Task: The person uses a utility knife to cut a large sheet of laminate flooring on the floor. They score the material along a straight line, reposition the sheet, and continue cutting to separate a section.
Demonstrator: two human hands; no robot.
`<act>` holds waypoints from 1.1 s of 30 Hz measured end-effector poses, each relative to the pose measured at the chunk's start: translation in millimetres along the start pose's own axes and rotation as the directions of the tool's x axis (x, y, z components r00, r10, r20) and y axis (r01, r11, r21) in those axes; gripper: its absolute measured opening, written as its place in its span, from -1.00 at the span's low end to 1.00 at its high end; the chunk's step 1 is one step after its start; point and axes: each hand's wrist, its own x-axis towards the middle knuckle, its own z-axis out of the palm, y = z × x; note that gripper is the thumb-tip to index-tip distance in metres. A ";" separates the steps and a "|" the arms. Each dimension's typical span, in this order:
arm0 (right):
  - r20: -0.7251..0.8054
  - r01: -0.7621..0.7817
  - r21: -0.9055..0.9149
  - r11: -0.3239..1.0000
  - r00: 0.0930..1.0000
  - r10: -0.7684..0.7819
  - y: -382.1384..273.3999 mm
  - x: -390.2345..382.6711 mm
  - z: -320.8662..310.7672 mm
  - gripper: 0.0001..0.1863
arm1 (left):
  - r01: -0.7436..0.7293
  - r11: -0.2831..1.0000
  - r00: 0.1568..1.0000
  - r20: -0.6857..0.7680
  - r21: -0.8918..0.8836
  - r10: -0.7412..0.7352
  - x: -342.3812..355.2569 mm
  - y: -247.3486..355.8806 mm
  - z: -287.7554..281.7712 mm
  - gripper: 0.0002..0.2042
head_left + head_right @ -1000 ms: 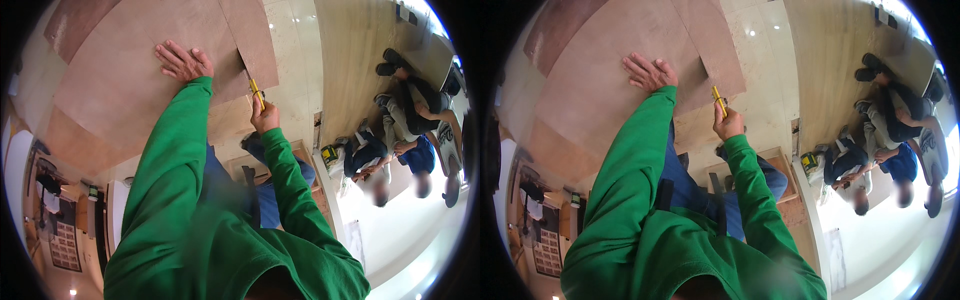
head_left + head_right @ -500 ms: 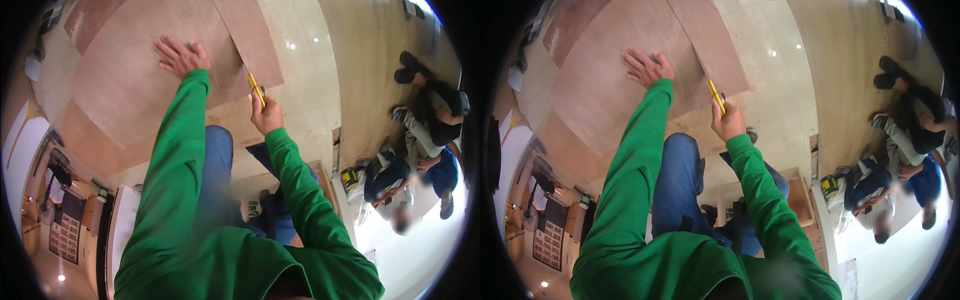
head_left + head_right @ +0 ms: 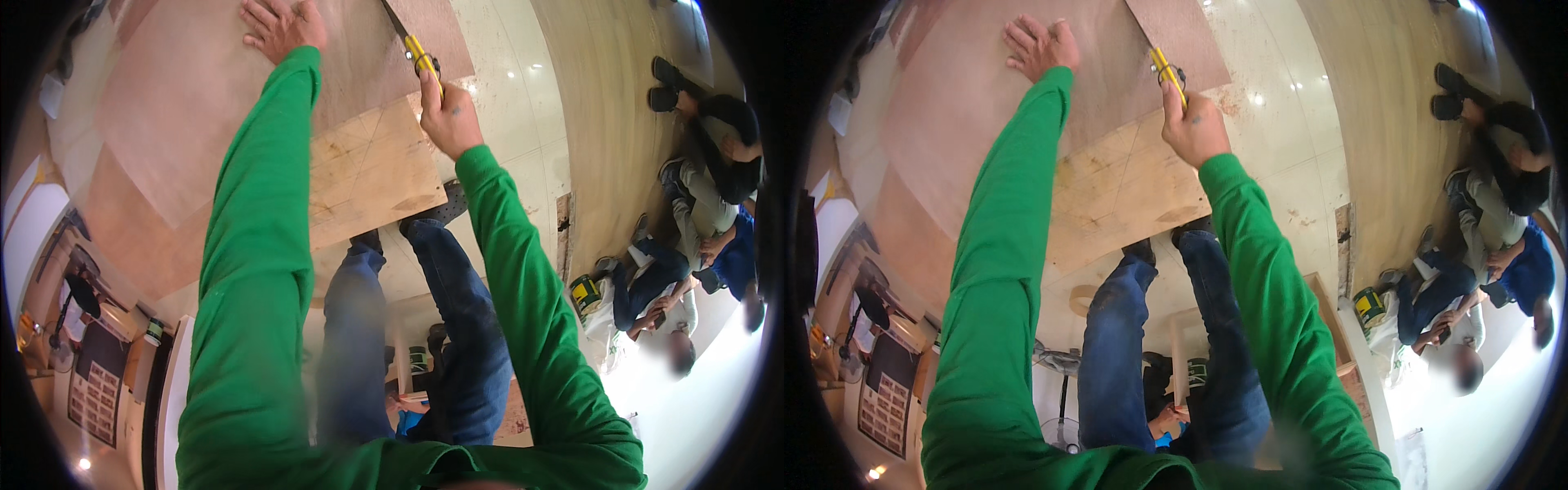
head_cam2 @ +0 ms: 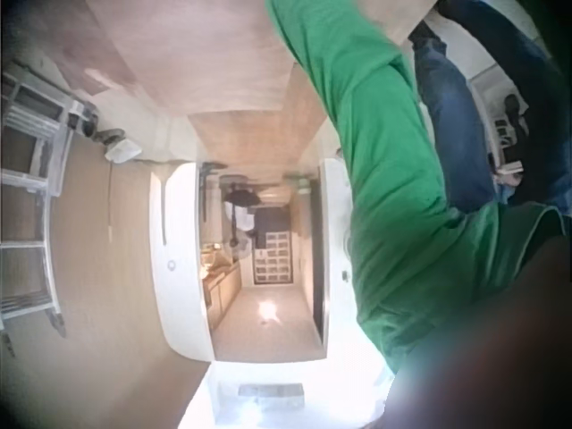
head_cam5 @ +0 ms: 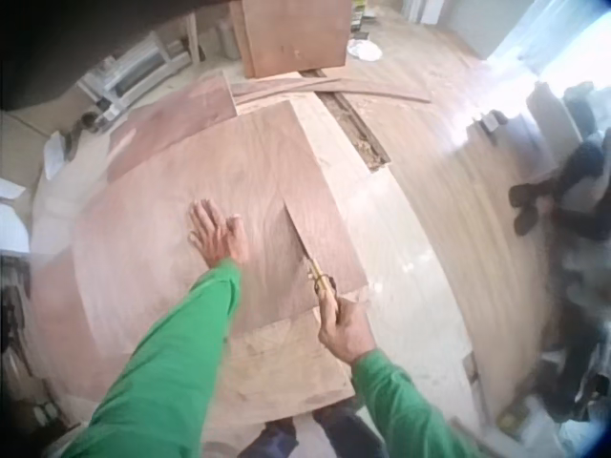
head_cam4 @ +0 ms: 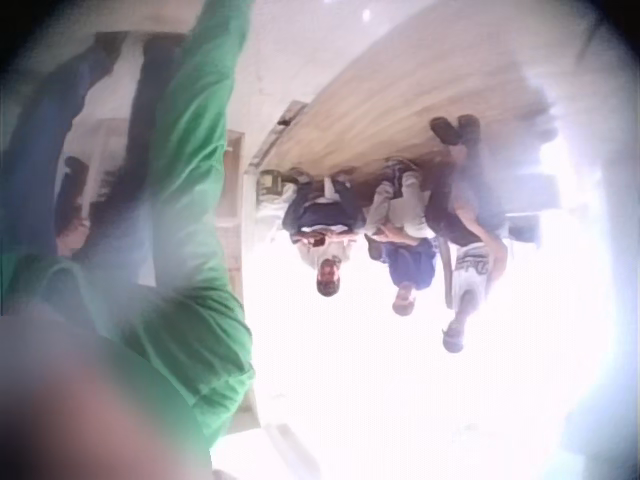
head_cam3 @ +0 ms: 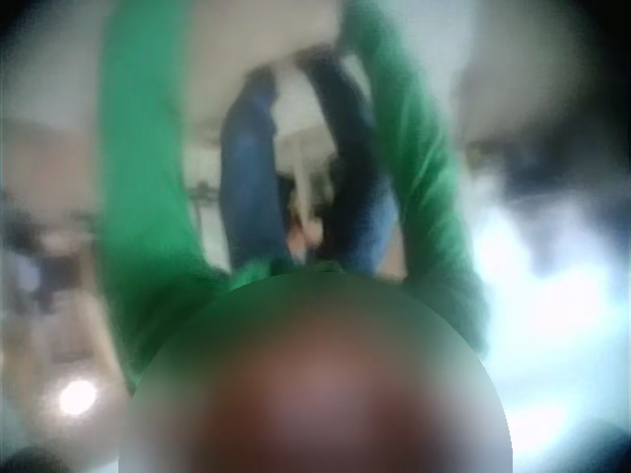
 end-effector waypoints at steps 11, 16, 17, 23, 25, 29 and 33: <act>0.232 -0.097 0.077 0.992 0.970 0.076 -2.4 -2.9 -12.2 -0.20 | -0.049 0.998 0.684 0.729 0.025 0.015 -219.5 -121.5 -195.0 -0.21; 0.345 -0.145 0.020 0.989 0.930 0.129 -6.9 14.8 -19.5 -0.18 | 0.115 0.979 0.574 0.793 0.169 -0.204 -327.4 -175.5 -305.8 -0.18; 0.385 -0.183 0.036 0.983 0.910 0.155 -9.0 18.7 -20.9 -0.16 | 0.147 0.963 0.534 0.801 0.228 -0.271 -335.8 -187.9 -320.5 -0.18; 0.400 -0.238 0.204 0.950 0.906 0.141 -21.2 17.4 -35.1 -0.21 | 0.117 0.970 0.610 0.755 0.215 -0.241 -232.9 -221.4 -318.3 -0.21; 0.403 -0.262 0.242 0.934 0.903 0.149 -20.8 13.3 -39.3 -0.23 | -0.103 0.992 0.715 0.699 0.076 0.021 -179.7 -197.1 -304.2 -0.22; 0.391 -0.273 0.197 0.942 0.903 0.180 -20.5 10.6 -36.2 -0.23 | -0.178 0.979 0.744 0.664 0.097 0.069 -59.9 -109.2 -244.4 -0.22; 0.247 -0.205 0.128 0.970 0.954 0.169 -33.9 4.1 -27.6 -0.33 | -0.084 0.991 0.744 0.668 0.103 -0.006 19.9 -16.0 -162.7 0.17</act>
